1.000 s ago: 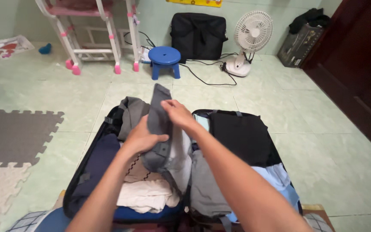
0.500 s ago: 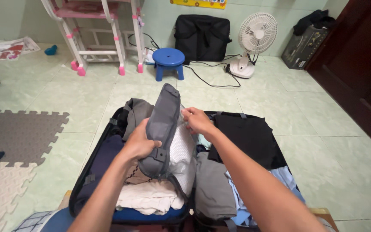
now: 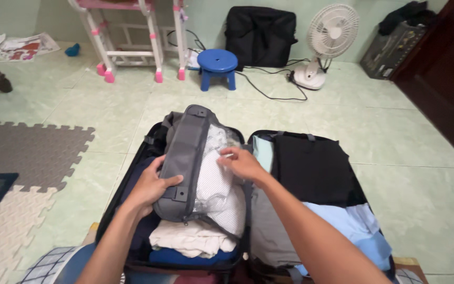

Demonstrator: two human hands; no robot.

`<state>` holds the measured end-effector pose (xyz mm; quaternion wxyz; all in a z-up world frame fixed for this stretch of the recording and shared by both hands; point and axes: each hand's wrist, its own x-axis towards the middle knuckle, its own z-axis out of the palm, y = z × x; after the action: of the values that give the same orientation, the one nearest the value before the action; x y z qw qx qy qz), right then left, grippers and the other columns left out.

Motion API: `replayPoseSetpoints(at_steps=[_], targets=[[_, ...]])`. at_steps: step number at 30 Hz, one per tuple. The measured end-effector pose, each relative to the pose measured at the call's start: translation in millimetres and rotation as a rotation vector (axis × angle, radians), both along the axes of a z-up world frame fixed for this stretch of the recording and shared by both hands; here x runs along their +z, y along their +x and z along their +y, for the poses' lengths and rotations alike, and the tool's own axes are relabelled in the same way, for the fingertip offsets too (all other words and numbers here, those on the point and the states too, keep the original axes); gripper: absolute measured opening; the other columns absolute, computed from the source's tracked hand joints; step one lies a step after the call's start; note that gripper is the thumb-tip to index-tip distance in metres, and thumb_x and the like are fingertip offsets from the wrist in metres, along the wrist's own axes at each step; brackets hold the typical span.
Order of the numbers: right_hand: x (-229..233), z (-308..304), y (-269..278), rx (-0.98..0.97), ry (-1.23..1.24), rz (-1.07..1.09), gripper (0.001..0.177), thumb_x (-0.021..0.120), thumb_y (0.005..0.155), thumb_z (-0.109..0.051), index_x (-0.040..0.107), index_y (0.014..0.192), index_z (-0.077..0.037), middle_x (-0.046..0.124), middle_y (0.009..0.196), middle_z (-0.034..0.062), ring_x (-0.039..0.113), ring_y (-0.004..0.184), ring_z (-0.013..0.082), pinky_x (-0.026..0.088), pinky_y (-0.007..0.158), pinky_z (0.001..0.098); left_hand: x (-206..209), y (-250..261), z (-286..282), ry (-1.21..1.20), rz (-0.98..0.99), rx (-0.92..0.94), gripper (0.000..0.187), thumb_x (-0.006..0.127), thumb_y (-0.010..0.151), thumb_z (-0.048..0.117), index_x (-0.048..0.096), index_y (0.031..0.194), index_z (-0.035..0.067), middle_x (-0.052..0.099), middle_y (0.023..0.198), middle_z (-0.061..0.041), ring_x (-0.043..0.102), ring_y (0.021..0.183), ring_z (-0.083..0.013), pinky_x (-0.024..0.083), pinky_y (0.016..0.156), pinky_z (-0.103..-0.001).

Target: The person unzips a pink suitcase, opens it, and removes several items including clothing and toiletries. They handle the items one by one and place them on the bed.

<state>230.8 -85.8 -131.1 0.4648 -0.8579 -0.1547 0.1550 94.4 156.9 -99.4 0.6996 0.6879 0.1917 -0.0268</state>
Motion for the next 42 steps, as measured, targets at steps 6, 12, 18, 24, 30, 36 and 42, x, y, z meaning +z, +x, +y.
replayPoseSetpoints(at_steps=[6, 12, 18, 24, 30, 36, 42], targets=[[-15, 20, -28, -0.033, -0.123, -0.218, 0.053, 0.077, 0.079, -0.039, 0.069, 0.127, -0.018, 0.072, 0.121, 0.0102, 0.072, 0.099, 0.0249, 0.056, 0.09, 0.0372, -44, -31, 21, 0.31, -0.046, 0.145, 0.044, 0.067, 0.096, 0.026, 0.061, 0.138, 0.012, 0.077, 0.113, -0.012, 0.073, 0.101, -0.0201, 0.055, 0.085, -0.034], [-8, 23, -43, 0.063, -0.16, -0.528, 0.043, 0.077, 0.083, -0.031, 0.069, 0.124, -0.018, 0.061, 0.121, 0.0179, 0.058, 0.118, 0.0368, 0.046, 0.103, 0.0438, -49, -55, 6, 0.949, -0.553, 0.24, 0.037, 0.078, 0.085, 0.034, 0.074, 0.116, 0.014, 0.068, 0.104, -0.016, 0.069, 0.091, -0.0347, 0.054, 0.081, -0.039], [-20, 26, -64, 0.115, -0.16, -0.523, 0.042, 0.069, 0.089, -0.029, 0.065, 0.13, -0.017, 0.058, 0.138, 0.0181, 0.054, 0.129, 0.0391, 0.042, 0.11, 0.0449, -44, -71, -3, 0.987, -0.48, 0.166, 0.035, 0.086, 0.077, 0.026, 0.07, 0.104, 0.011, 0.07, 0.109, -0.014, 0.069, 0.099, -0.0355, 0.056, 0.082, -0.042], [-19, 20, -70, 0.108, -0.176, -0.444, 0.044, 0.065, 0.092, -0.03, 0.062, 0.134, -0.018, 0.049, 0.15, 0.0177, 0.047, 0.138, 0.039, 0.038, 0.113, 0.0441, -46, -79, 20, 0.785, -0.367, 0.253, 0.026, 0.071, 0.085, 0.006, 0.07, 0.11, 0.01, 0.071, 0.101, -0.015, 0.071, 0.091, -0.0349, 0.057, 0.079, -0.043], [-16, 20, -75, 0.095, -0.2, -0.451, 0.043, 0.068, 0.09, -0.031, 0.065, 0.131, -0.018, 0.05, 0.148, 0.02, 0.046, 0.137, 0.0405, 0.037, 0.113, 0.0452, -47, -84, 48, 0.757, -0.214, 0.358, 0.043, 0.058, 0.08, -0.004, 0.067, 0.119, 0.011, 0.067, 0.115, -0.016, 0.067, 0.103, -0.0375, 0.054, 0.088, -0.047], [-3, 30, -42, 0.07, -0.309, -0.368, 0.041, 0.069, 0.091, -0.035, 0.065, 0.129, -0.02, 0.062, 0.125, 0.0184, 0.055, 0.125, 0.0381, 0.043, 0.11, 0.0436, -28, -61, 14, 1.189, -0.439, 0.232, 0.037, 0.064, 0.085, 0.013, 0.067, 0.121, 0.018, 0.065, 0.129, -0.013, 0.061, 0.116, -0.0362, 0.05, 0.101, -0.046], [7, 59, 21, -0.006, -0.334, -0.336, 0.043, 0.067, 0.09, -0.033, 0.062, 0.131, -0.02, 0.062, 0.126, 0.0157, 0.06, 0.122, 0.0338, 0.047, 0.105, 0.0434, -11, -35, -19, 1.027, 0.111, 0.037, 0.076, 0.064, 0.089, 0.054, 0.036, 0.155, 0.027, 0.056, 0.139, -0.019, 0.062, 0.115, -0.0459, 0.052, 0.092, -0.053]])
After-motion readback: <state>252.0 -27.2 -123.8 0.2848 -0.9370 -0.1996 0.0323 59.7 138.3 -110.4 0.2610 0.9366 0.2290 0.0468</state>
